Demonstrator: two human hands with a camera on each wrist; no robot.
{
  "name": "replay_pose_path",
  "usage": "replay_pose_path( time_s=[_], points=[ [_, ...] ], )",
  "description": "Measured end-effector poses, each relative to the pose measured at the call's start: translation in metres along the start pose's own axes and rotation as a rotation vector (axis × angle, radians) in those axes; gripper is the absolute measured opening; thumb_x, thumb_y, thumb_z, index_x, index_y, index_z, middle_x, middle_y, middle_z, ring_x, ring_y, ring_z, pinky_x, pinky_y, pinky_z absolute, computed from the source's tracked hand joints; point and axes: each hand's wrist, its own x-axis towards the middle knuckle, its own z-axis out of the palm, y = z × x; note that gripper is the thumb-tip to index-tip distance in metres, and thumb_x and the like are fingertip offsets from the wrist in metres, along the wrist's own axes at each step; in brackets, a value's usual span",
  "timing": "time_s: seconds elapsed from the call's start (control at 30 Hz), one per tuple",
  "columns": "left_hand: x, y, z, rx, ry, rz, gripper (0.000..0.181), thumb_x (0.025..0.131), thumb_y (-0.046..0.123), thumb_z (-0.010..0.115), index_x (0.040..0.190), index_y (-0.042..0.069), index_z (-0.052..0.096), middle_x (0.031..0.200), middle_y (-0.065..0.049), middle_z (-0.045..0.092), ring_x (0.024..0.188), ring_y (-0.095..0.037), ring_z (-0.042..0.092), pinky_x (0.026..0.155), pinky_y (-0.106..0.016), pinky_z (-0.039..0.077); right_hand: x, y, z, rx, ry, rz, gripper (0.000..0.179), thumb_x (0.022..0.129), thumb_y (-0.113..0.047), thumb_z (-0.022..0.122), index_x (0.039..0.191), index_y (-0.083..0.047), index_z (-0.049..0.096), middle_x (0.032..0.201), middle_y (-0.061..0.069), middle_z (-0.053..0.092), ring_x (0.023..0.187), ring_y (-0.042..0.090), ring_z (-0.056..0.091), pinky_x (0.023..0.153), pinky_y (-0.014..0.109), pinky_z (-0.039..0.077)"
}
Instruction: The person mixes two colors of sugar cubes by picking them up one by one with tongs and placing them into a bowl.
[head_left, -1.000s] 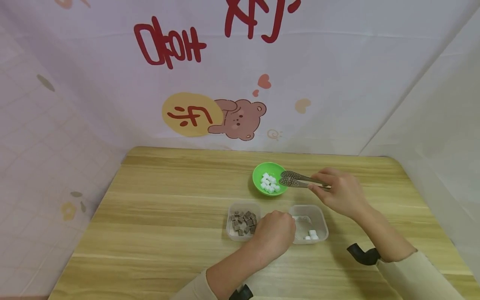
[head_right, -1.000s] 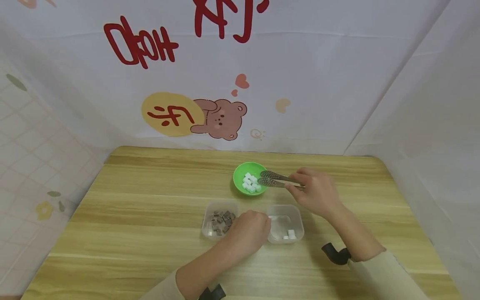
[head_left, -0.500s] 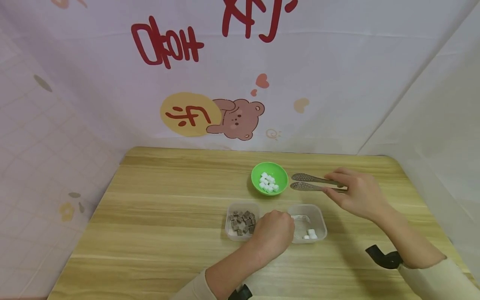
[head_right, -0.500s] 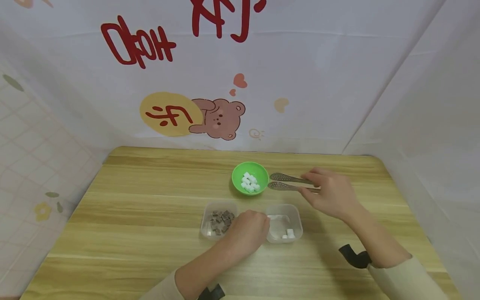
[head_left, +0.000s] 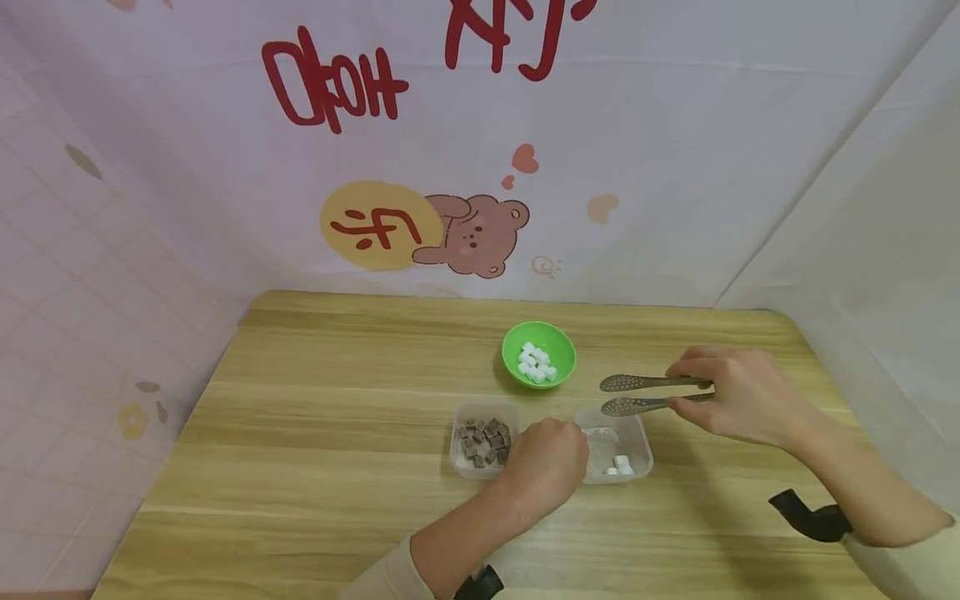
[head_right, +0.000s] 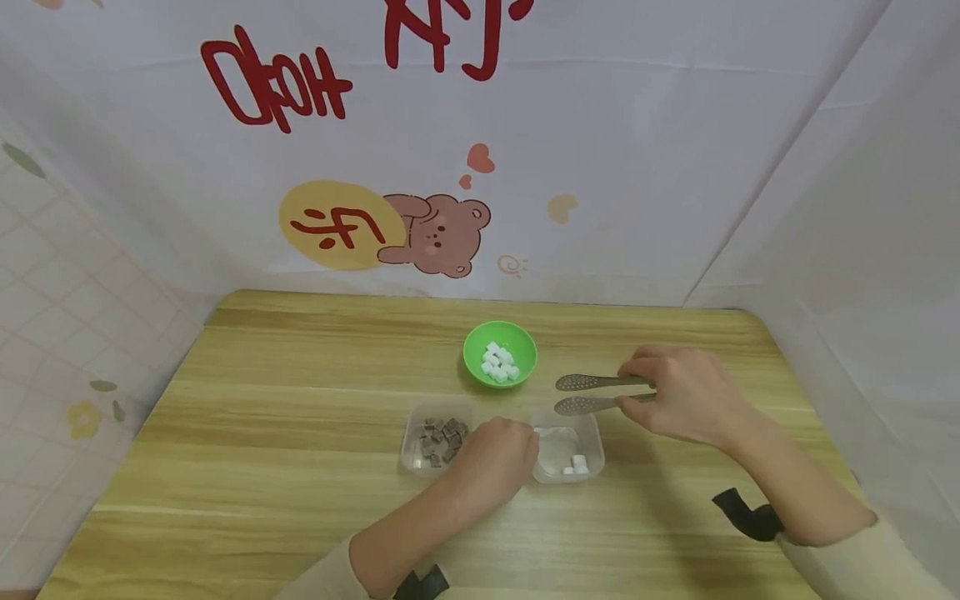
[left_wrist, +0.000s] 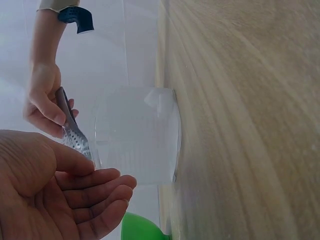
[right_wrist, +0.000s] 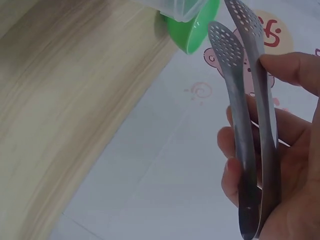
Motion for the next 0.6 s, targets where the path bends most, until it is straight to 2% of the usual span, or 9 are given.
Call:
replay_pose_path(
  time_s=[0.17,0.27,0.5,0.6],
  points=[
    [0.000,0.000,0.000,0.024,0.003,0.005,0.045,0.092,0.005,0.068,0.054,0.017,0.048,0.054,0.005,0.045,0.046,-0.005,0.038,0.032,-0.023,0.033,0.005,-0.005,-0.008,-0.034,-0.067,-0.031,0.025,0.061,-0.026,0.091,0.082,-0.024,0.077,0.081,-0.020,0.062,0.059,-0.010,0.038,0.045,0.019,0.031],
    [-0.001,0.001,-0.001,0.035,0.005,0.005,0.044,0.091,0.004,0.069,0.054,0.017,0.048,0.054,0.005,0.046,0.046,-0.005,0.039,0.032,-0.024,0.033,0.010,-0.009,-0.013,-0.060,-0.091,-0.067,0.023,0.063,-0.027,0.090,0.081,-0.025,0.077,0.081,-0.020,0.061,0.058,-0.009,0.037,0.044,0.019,0.029],
    [-0.001,0.001,-0.003,0.022,-0.007,0.009,0.043,0.091,0.004,0.069,0.055,0.016,0.049,0.054,0.005,0.045,0.046,-0.005,0.037,0.031,-0.022,0.032,0.022,-0.022,-0.026,-0.094,-0.124,-0.137,0.021,0.062,-0.027,0.090,0.078,-0.026,0.076,0.081,-0.019,0.061,0.057,-0.008,0.040,0.045,0.023,0.036],
    [-0.001,0.001,-0.004,0.017,-0.002,0.012,0.044,0.091,0.004,0.069,0.054,0.016,0.048,0.054,0.005,0.043,0.046,-0.005,0.036,0.032,-0.022,0.031,0.026,-0.029,-0.028,-0.070,-0.181,-0.154,0.018,0.063,-0.024,0.088,0.075,-0.027,0.074,0.078,-0.021,0.057,0.058,-0.008,0.041,0.047,0.023,0.039]
  ],
)
